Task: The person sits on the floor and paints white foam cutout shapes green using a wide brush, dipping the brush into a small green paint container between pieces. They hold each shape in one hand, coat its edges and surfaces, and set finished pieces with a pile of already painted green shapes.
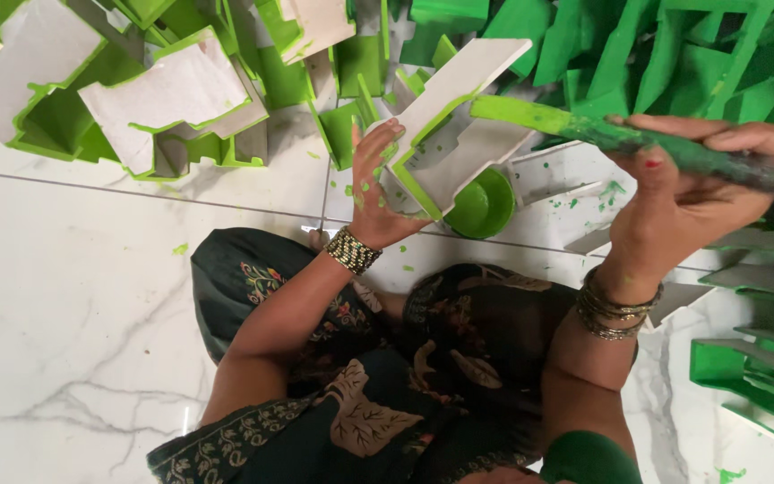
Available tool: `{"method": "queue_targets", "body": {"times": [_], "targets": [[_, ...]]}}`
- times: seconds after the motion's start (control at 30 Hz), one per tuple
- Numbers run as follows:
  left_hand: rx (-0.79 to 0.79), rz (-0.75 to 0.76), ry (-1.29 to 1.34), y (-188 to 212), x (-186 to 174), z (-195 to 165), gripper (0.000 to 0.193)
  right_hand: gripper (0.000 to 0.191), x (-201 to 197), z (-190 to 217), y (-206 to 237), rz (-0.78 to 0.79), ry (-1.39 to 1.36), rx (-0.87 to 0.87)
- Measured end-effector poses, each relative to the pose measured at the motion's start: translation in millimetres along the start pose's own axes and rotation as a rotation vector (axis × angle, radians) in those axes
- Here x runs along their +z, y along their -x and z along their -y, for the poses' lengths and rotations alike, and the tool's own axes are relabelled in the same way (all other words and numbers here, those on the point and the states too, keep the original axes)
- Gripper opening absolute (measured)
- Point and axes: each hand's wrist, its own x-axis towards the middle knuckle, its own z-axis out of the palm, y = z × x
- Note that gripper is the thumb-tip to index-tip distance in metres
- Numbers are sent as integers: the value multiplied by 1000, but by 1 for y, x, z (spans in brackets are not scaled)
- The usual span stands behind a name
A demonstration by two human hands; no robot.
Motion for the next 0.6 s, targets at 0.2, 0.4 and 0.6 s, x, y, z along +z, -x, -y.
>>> {"method": "queue_targets", "body": {"times": [0.2, 0.4, 0.6], "targets": [[33, 12, 4, -1, -1, -3, 118, 47, -4, -8, -1, -41, 65, -25], [16, 19, 36, 0, -2, -3, 118, 51, -7, -10, -11, -192, 48, -79], [41, 19, 28, -1, -2, -2, 120, 50, -8, 5, 5, -95, 98, -82]]}}
